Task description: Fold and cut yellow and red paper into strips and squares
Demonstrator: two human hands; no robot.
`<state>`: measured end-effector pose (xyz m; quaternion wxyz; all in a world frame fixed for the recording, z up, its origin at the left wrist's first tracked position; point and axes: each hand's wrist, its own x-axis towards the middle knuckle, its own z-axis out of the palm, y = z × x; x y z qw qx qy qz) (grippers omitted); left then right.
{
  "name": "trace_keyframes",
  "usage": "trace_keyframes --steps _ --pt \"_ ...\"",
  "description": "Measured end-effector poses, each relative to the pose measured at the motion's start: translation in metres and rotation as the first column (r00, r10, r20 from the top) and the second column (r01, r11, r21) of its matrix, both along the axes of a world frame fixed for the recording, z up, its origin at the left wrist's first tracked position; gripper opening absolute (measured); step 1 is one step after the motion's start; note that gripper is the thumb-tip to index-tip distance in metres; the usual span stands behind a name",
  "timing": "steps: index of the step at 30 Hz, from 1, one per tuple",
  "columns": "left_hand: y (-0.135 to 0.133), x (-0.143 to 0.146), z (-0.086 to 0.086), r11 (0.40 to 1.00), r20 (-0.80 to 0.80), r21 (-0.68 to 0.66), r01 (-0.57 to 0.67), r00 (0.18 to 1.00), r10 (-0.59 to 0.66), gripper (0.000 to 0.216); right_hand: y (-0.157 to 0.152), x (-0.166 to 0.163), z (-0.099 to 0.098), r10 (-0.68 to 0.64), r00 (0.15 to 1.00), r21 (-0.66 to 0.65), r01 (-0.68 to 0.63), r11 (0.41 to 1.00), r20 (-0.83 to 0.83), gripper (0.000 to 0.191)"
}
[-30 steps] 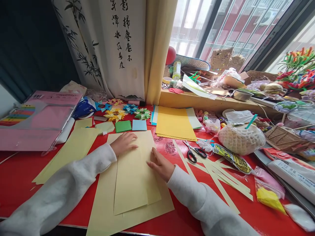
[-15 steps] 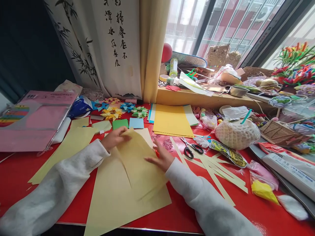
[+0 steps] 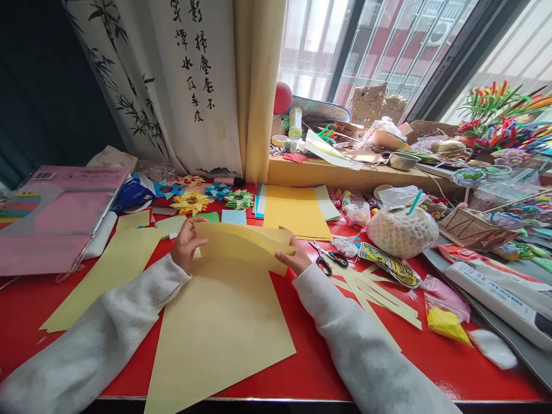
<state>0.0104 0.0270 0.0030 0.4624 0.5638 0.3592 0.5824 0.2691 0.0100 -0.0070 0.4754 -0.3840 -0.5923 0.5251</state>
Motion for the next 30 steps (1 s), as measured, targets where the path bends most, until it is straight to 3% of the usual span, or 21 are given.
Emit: trace_keyframes --steps 8,13,19,30 --pt "0.0009 -0.0061 0.0030 0.997 -0.133 0.072 0.020 0.991 -0.010 0.053 0.0086 0.0035 -0.0021 0.035 0.980 0.042 -0.028 0.999 -0.195 0.085" --pt "0.0040 -0.0054 0.0007 0.999 -0.119 -0.044 0.019 0.993 -0.024 0.057 0.0052 0.0033 -0.0043 0.040 0.994 0.045 -0.035 0.998 -0.102 0.080" --pt "0.0070 -0.0075 0.0014 0.998 -0.109 -0.053 -0.028 0.994 0.022 0.045 0.0036 0.0012 -0.0069 -0.088 0.993 0.044 0.085 0.995 0.081 0.046" --pt "0.0039 -0.0107 0.0025 0.992 -0.071 0.024 0.127 0.990 -0.125 0.043 0.0000 -0.0033 0.0004 -0.147 0.985 0.159 0.131 0.979 0.093 0.047"
